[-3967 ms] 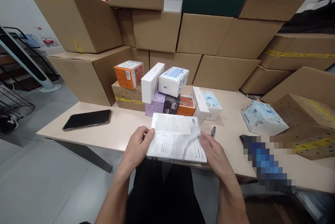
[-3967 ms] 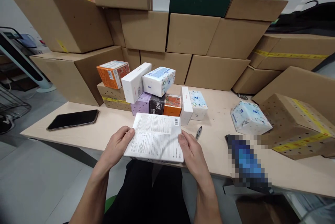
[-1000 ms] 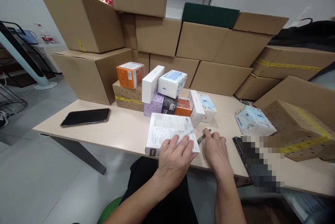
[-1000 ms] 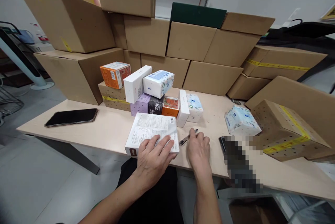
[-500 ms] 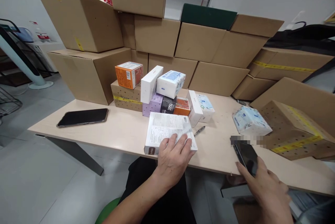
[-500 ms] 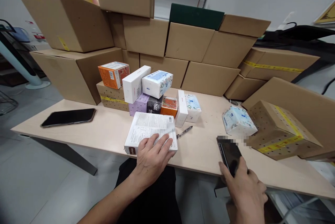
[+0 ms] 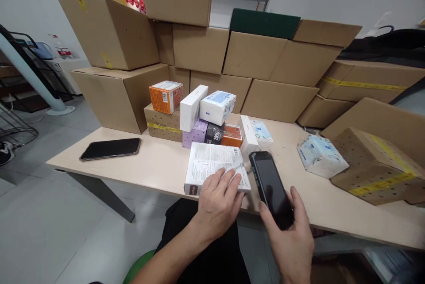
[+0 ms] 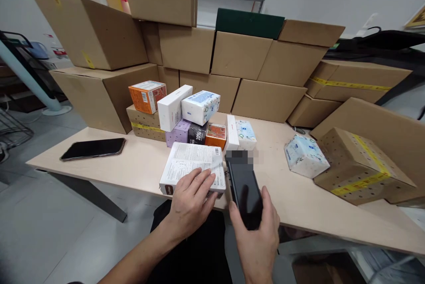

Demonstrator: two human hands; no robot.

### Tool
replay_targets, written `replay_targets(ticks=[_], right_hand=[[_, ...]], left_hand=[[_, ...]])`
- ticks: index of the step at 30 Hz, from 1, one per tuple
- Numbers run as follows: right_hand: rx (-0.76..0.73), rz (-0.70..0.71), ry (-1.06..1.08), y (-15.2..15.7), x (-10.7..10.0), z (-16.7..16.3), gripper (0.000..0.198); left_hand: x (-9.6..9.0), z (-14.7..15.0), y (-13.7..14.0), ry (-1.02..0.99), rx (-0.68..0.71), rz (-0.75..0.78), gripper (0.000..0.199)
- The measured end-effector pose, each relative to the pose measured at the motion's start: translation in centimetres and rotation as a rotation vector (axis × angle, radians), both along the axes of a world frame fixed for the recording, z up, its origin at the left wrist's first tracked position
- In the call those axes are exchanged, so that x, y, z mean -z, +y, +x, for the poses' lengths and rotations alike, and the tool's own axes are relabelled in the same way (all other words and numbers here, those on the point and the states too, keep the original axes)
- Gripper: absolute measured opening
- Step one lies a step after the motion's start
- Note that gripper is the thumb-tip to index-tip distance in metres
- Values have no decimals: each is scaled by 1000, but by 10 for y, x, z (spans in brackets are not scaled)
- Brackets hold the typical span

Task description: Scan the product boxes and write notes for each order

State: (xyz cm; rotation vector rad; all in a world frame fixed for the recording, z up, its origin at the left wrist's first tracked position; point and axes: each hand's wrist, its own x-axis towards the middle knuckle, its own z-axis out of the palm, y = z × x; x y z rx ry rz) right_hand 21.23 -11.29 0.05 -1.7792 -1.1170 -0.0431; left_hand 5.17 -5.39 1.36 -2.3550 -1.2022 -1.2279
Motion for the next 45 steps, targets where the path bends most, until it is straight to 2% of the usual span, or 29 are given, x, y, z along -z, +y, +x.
replay_targets(ticks=[3, 6, 10, 16, 26, 45], right_hand=[[-77, 105, -77, 6, -7, -28, 79], [-131, 196, -215, 15, -6, -46, 76], [-141, 230, -292, 21, 0, -59, 73], [-155, 199, -286, 19, 0, -60, 74], [-138, 206, -334, 20, 2, -62, 75], [-142, 202, -317, 20, 0, -61, 73]], left_hand=[[-5, -9, -4, -93, 13, -12, 36], [-6, -17, -6, -153, -75, -5, 40], [-6, -20, -7, -141, -138, -91, 47], [-11, -16, -8, -128, -110, -208, 51], [-9, -17, -6, -112, -112, -175, 47], [-10, -18, -3, -119, -89, -231, 49]])
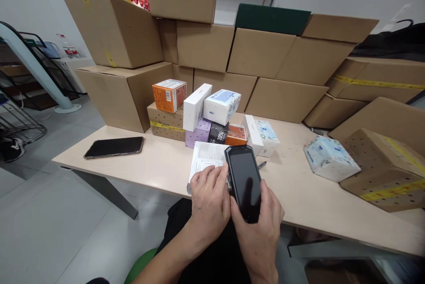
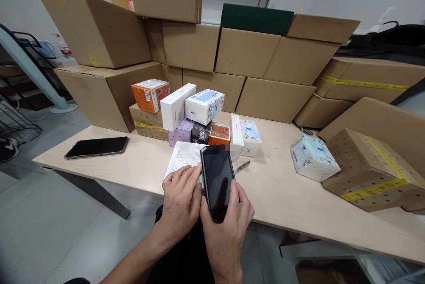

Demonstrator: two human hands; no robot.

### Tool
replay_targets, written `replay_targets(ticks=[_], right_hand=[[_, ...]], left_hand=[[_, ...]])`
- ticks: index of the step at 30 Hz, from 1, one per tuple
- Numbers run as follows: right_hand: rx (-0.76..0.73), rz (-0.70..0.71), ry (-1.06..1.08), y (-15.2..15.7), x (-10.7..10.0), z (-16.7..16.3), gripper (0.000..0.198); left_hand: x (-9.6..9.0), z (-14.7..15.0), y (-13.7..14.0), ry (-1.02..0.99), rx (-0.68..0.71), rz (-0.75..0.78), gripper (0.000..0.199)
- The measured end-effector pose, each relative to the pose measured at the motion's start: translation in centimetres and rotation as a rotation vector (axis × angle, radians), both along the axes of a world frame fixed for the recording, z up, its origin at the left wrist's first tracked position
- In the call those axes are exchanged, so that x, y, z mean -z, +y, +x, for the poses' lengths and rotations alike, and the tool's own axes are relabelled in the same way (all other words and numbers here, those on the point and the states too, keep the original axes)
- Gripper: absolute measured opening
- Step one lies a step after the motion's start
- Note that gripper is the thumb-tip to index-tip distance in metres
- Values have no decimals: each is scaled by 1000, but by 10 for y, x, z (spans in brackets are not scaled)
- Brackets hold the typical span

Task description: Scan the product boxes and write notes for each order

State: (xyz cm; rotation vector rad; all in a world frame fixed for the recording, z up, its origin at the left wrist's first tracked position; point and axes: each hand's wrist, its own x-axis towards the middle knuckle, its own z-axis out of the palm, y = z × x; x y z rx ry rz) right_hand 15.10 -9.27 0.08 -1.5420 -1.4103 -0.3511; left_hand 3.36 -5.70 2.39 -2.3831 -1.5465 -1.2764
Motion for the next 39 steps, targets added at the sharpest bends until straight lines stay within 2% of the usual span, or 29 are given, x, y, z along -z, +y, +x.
replay_targets(ticks=[29, 31, 34, 39], right_hand=[[-3, 9, 62, 0, 3, 5, 77], [36, 16, 61, -3, 3, 15, 79], [175, 6, 45, -9, 7, 40, 81], [451, -156, -62, -20, 19, 98, 82]], left_hand=[[3, -1, 0, -2, -16, 74, 45], [3, -1, 0, 2, -18, 88, 45], [5, -2, 0, 4, -13, 105, 42], [8, -1, 2, -7, -11, 157, 38]])
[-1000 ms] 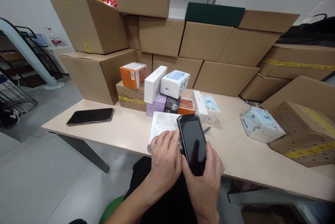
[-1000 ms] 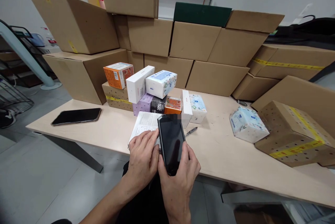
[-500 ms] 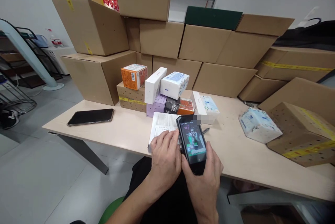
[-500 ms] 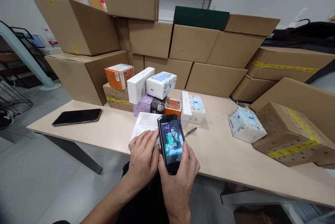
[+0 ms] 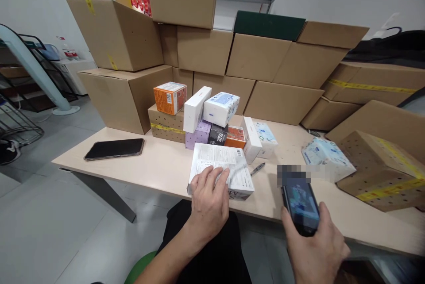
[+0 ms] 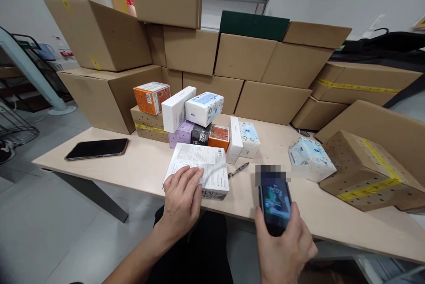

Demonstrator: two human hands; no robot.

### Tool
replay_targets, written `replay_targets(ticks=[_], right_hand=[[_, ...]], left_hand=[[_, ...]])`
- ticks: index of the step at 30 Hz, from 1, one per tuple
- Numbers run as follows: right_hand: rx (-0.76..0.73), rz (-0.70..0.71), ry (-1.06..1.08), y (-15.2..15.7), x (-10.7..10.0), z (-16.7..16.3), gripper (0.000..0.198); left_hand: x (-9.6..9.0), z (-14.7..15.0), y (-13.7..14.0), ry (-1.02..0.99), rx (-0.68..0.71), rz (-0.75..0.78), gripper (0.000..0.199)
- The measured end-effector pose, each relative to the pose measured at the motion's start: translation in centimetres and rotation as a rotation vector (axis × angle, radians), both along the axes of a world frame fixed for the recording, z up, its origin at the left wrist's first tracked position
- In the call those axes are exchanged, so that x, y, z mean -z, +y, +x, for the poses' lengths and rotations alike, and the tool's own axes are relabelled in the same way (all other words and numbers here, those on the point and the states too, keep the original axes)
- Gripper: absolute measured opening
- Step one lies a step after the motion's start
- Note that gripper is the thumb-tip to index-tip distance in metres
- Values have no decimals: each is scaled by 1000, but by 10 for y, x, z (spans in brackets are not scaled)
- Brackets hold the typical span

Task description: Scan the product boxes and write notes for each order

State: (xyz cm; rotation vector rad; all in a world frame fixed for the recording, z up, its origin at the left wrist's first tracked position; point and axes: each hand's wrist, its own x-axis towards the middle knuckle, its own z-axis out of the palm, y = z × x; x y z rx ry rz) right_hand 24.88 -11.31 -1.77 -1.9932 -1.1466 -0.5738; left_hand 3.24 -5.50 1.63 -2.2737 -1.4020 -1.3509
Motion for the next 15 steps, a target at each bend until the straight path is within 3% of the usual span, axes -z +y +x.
replay_targets(ticks=[4, 10, 13, 15], right_hand=[[116, -156, -3, 1, 8, 36, 84], [141, -295, 21, 13, 17, 60, 86], [138, -294, -3, 16, 16, 60, 88], [128, -257, -30, 16, 11, 55, 90]], left_hand=[[1, 1, 0, -10, 5, 10, 37], [-2, -17, -1, -99, 83, 75, 40], [-3, -41, 7, -180, -23, 130, 42], [-2, -58, 15, -222, -136, 69, 43]])
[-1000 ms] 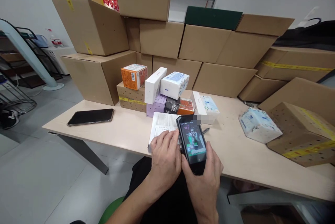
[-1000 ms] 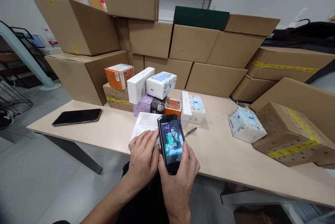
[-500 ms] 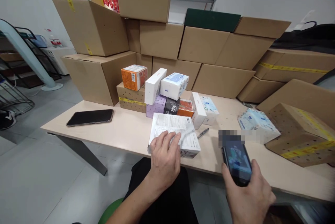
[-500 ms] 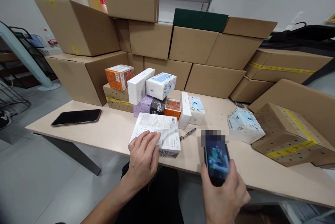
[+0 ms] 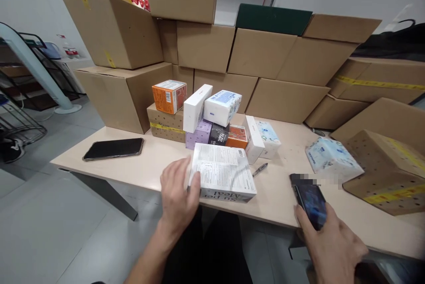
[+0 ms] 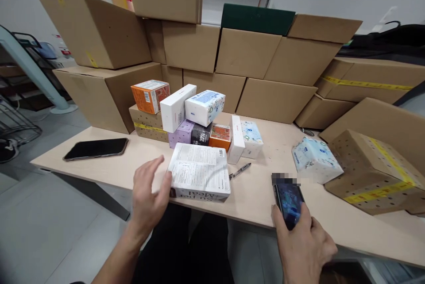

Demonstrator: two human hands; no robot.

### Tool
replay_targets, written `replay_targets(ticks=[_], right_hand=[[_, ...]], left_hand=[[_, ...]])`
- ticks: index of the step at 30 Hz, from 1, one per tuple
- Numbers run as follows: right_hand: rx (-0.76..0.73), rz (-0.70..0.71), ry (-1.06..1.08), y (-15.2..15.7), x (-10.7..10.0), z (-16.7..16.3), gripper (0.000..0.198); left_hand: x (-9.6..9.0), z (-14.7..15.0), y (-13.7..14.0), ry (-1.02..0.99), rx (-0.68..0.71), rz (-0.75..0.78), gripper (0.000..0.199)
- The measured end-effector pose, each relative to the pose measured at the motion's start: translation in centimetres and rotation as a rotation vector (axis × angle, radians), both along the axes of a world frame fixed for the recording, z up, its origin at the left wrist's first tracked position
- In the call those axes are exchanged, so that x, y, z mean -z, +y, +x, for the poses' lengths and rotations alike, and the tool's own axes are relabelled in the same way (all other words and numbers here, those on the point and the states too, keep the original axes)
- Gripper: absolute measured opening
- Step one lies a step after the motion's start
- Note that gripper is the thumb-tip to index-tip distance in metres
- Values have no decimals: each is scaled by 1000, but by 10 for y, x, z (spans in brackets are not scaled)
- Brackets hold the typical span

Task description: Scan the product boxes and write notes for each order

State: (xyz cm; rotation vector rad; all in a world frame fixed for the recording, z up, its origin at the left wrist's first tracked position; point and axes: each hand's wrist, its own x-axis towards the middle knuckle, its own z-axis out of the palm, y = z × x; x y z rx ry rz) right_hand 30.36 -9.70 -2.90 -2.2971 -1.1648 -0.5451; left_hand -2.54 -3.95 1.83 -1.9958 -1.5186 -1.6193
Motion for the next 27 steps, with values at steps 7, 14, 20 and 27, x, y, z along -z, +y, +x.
replay_targets(ticks=[7, 14, 20, 27], right_hand=[[-482, 136, 426, 10, -26, -66, 68], [-711, 32, 630, 23, -32, -114, 51], [-727, 56, 792, 10, -31, -115, 44], [-709, 169, 1090, 6, -22, -122, 45]], left_hand=[[3, -26, 14, -57, 7, -594, 55], [-1, -27, 9, -94, 293, -658, 44], [-5, -36, 4, -379, 480, -735, 49], [-3, -36, 1, -635, 683, -707, 64]])
